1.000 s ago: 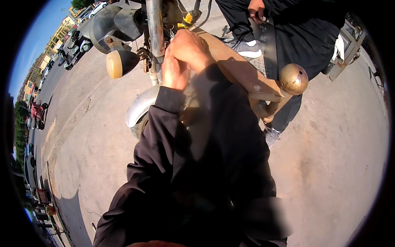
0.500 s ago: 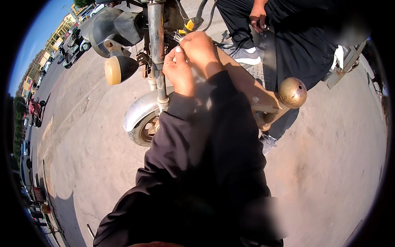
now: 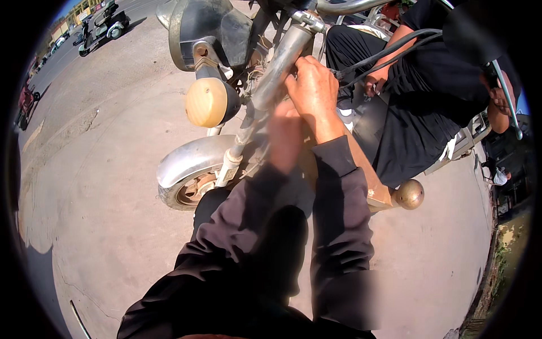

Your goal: The person works on the front handlebar area of a motorcycle, using a yellow tool to adjust components near the headlight and handlebar stem. They repeatedly manipulate wires and fasteners while another person sits on the motorcycle.

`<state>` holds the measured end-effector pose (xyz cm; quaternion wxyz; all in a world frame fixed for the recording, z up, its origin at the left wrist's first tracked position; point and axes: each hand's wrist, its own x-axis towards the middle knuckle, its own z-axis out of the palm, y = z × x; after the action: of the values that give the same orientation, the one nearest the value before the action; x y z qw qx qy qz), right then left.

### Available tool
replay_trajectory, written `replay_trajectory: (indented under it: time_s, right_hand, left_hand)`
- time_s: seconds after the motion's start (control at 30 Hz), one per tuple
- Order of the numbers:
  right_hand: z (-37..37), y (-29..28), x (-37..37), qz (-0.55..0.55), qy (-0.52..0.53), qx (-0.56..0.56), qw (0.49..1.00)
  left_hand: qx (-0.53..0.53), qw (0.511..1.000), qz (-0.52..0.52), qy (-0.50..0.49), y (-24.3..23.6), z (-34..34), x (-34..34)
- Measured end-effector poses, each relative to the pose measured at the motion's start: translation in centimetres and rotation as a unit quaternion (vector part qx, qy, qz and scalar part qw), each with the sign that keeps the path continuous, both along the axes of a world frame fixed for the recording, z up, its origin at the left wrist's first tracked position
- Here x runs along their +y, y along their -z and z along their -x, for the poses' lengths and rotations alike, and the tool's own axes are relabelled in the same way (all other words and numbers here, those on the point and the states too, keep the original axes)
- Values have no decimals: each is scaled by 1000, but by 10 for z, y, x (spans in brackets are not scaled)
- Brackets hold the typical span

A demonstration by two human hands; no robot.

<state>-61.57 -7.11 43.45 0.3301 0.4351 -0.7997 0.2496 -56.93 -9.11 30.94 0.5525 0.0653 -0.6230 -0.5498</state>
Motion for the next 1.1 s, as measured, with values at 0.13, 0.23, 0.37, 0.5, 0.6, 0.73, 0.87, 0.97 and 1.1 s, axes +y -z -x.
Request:
replay_trajectory:
  time_s: [0.13,0.23,0.37,0.5,0.6,0.73,0.87,0.97,1.1]
  right_hand:
    - [2,3,-3,-13,38,4,999]
    - [-1,-1,-3,62,-6,-53,997]
    - [-13,-4,5,85,7,-164,983]
    - [-15,9,12,124,-16,-221,967]
    - [1,26,15,203,1,-282,938]
    - [10,28,3,220,18,-232,947]
    - [-7,-1,-2,137,31,-167,976]
    - [1,-9,-1,110,-6,-171,979]
    - [13,-11,-4,106,-51,-181,976]
  left_hand:
    - [22,984,-144,99,-7,-3,7]
    - [-6,991,-122,58,-16,-11,6]
    - [19,993,-104,55,-17,-21,0]
    - [-11,999,-44,30,-19,-42,-16]
    - [11,999,14,52,-20,-61,-19]
    - [38,987,157,24,-18,-102,-34]
    - [156,958,232,-68,-27,-156,-68]
    - [172,946,223,-161,-54,-178,-105]
    - [43,877,432,-204,-133,-154,-181]
